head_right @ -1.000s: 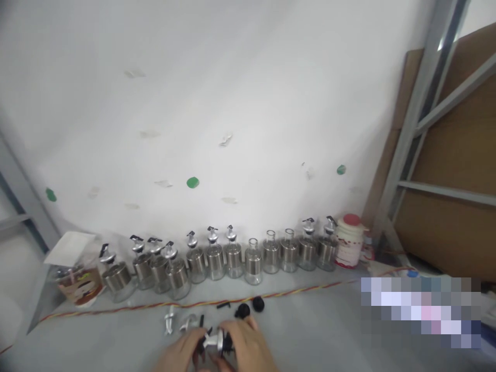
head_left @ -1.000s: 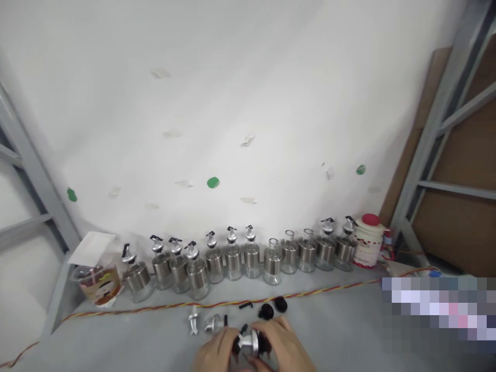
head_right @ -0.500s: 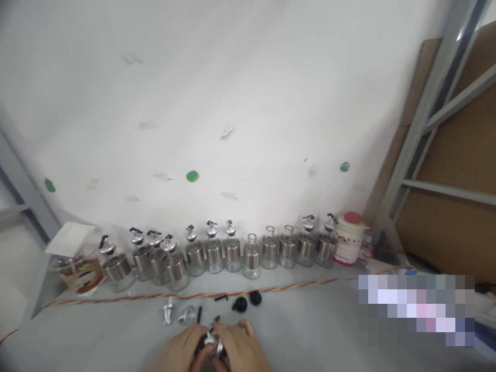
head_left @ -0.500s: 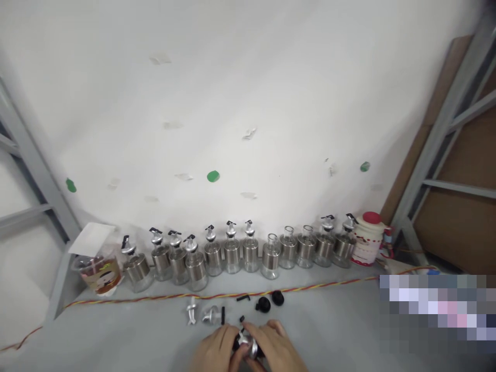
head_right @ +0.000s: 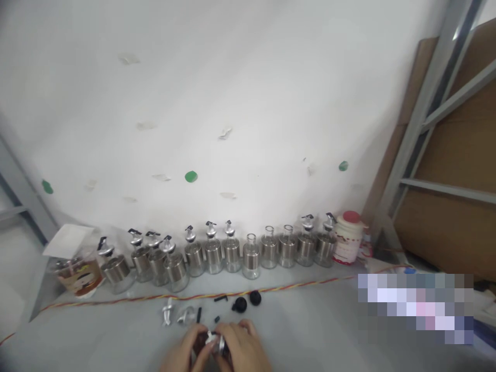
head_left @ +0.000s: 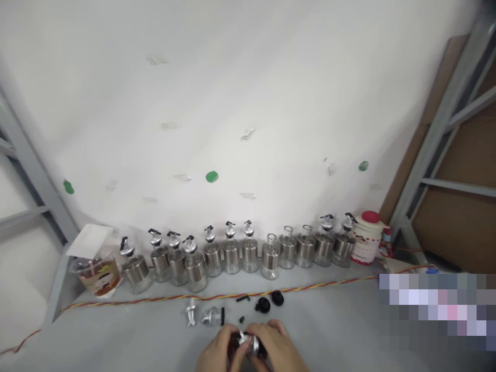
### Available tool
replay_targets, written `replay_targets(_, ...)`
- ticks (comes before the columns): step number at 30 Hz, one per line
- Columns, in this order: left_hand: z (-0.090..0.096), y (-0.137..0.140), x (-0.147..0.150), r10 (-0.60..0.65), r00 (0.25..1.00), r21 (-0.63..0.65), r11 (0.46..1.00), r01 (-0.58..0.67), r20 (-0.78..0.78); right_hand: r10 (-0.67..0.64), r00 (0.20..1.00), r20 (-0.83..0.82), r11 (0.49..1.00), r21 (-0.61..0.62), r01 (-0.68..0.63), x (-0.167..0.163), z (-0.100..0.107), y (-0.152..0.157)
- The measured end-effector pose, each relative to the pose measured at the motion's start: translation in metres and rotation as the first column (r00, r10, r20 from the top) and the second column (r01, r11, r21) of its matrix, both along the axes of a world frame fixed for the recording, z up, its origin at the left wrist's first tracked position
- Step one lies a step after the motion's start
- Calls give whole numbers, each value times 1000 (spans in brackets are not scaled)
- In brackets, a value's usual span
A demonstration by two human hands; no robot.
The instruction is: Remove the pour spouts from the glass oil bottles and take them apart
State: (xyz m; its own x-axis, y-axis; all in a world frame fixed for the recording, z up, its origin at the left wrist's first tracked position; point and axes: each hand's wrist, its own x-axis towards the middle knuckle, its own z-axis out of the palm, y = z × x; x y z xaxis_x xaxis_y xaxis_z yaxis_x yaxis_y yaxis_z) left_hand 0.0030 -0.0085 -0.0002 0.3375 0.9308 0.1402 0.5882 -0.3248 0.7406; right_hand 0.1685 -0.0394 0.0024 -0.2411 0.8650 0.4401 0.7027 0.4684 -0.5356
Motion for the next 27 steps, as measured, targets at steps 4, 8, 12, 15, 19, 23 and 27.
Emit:
replay_targets(4, -7, 6, 4, 24, 946, -285, 956, 72, 322, -31, 999, -12, 999, 32, 31, 0, -4, -1)
replay_targets(8, -11, 9, 10, 161, 833, -522, 836, 171, 530, -31, 999, 33, 997, 66, 29, -1, -9, 0)
replay_targets(12, -6, 6, 14, 215, 788, -552, 814, 182, 577, -57, 995, 76, 991, 124, 47, -3, -14, 0)
replay_targets(15, -2, 6, 14, 254, 758, -568, 803, 180, 600, -101, 992, 80, 989, 118, 91, -2, -15, 1)
replay_targets(19, -2, 13, 6, 272, 804, -535, 842, 66, 529, -257, 966, 31, 966, 39, 256, 8, -7, 4)
replay_targets(23, -6, 23, -1, 249, 869, -378, 923, -79, 428, -310, 950, -37, 950, -36, 309, 12, 5, 5)
replay_targets(27, -6, 30, -2, 267, 867, -405, 910, -83, 421, -207, 977, -51, 978, -48, 205, 6, 6, 2)
